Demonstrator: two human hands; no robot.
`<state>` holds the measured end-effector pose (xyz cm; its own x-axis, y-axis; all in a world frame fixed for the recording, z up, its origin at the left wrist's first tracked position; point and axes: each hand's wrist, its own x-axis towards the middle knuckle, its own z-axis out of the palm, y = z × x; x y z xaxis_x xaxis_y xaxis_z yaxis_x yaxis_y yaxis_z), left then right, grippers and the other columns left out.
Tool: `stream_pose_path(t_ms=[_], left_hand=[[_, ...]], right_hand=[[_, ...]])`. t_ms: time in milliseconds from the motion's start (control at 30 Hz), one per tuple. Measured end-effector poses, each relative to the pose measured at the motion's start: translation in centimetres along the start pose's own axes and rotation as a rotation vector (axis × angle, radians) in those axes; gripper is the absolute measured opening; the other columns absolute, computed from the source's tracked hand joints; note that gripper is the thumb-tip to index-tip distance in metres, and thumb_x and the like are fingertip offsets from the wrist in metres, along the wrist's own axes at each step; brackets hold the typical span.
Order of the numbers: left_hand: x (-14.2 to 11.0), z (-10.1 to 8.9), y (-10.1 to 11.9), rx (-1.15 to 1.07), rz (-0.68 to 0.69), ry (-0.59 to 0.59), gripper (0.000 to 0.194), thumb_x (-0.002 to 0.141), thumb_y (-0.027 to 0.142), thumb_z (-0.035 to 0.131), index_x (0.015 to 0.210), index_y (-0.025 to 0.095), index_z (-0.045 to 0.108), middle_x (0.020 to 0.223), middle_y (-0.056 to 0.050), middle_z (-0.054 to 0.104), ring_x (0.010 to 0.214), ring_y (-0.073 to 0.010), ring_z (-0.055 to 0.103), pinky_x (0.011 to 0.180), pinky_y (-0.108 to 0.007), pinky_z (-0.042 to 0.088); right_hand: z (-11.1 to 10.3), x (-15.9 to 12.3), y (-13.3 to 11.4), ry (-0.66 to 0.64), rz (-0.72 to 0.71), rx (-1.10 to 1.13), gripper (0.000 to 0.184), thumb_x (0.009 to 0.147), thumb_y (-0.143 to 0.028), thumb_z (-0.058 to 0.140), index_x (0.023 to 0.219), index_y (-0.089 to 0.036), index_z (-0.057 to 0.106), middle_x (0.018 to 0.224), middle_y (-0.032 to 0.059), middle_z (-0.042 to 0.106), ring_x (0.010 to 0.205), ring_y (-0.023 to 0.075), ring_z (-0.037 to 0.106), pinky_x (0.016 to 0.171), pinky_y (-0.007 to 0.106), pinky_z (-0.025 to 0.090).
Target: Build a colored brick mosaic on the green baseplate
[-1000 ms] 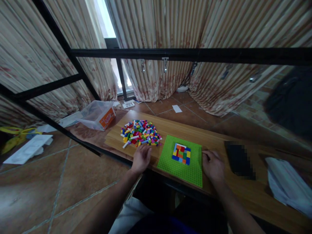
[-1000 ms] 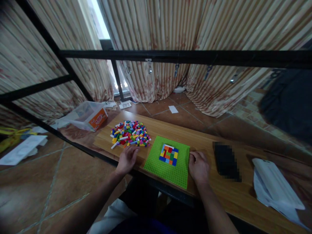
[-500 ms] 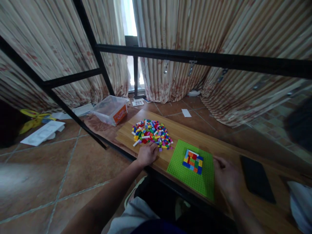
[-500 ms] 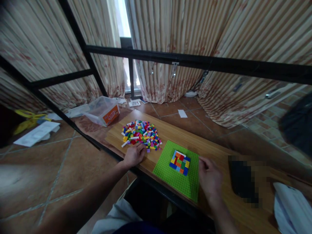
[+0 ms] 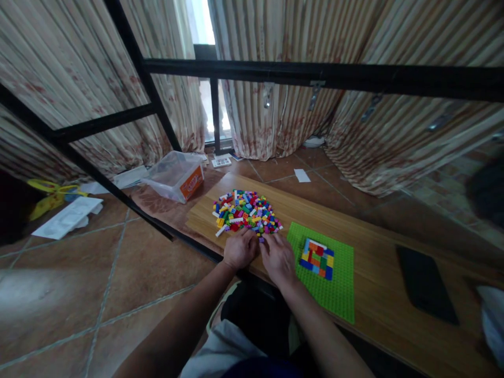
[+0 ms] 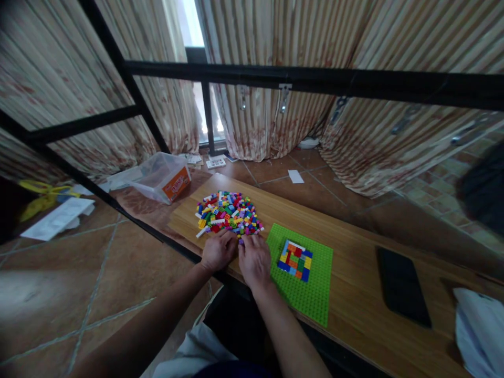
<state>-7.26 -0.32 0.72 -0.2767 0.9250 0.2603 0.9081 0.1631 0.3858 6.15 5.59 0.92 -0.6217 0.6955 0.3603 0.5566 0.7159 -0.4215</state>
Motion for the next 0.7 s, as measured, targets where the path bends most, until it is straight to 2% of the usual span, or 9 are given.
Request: stream_pose_path(t_ms=[200,367,533,700], left_hand=[[0.1,0.1,-0.1,-0.008,0.022,0.03,0.014,0.088,0.023,0.046,0.082,0.02,0.058,0.086,-0.003,0.062,0.076,-0.0145,0.059,0.063,-0.023,0.041],[0.1,0.2,0.0,-0.005,0.011,0.039,0.012,0.087,0.021,0.047,0.082,0.02,0.059,0.087,-0.003,0.064,0.077,-0.0147,0.06,0.065,-0.023,0.042],[0.0,0.3,-0.1,-0.004,-0.008,0.044,0.015,0.088,0.023,0.046,0.086,0.021,0.06,0.089,-0.003,0.064,0.079,-0.0156,0.061,0.067,-0.024,0.043],[0.0,0.5,-0.3,0.001,-0.013,0.041,0.015,0.088,0.023,0.045,0.089,0.021,0.06,0.09,-0.004,0.065,0.08,-0.0164,0.062,0.068,-0.025,0.044]], right_hand=[[0.7,0.3,-0.3,0.002,0.016,-0.071,0.015,0.089,-0.023,0.049,0.096,-0.022,0.063,0.094,0.0081,0.061,0.093,0.0239,0.053,0.085,0.036,0.041],[-0.2,-0.2,-0.5,-0.032,0.026,0.031,0.012,0.09,-0.023,0.049,0.091,-0.021,0.061,0.09,0.0062,0.061,0.089,0.0217,0.054,0.084,0.035,0.043],[-2.1,-2.4,-0.1,-0.006,0.104,0.207,0.012,0.092,-0.027,0.048,0.094,-0.021,0.058,0.09,0.0042,0.061,0.085,0.019,0.057,0.078,0.031,0.045],[-3.7,-5.3,1.1,0.02,0.175,0.241,0.017,0.092,-0.031,0.047,0.095,-0.021,0.061,0.092,0.0049,0.065,0.087,0.0194,0.06,0.079,0.033,0.047]])
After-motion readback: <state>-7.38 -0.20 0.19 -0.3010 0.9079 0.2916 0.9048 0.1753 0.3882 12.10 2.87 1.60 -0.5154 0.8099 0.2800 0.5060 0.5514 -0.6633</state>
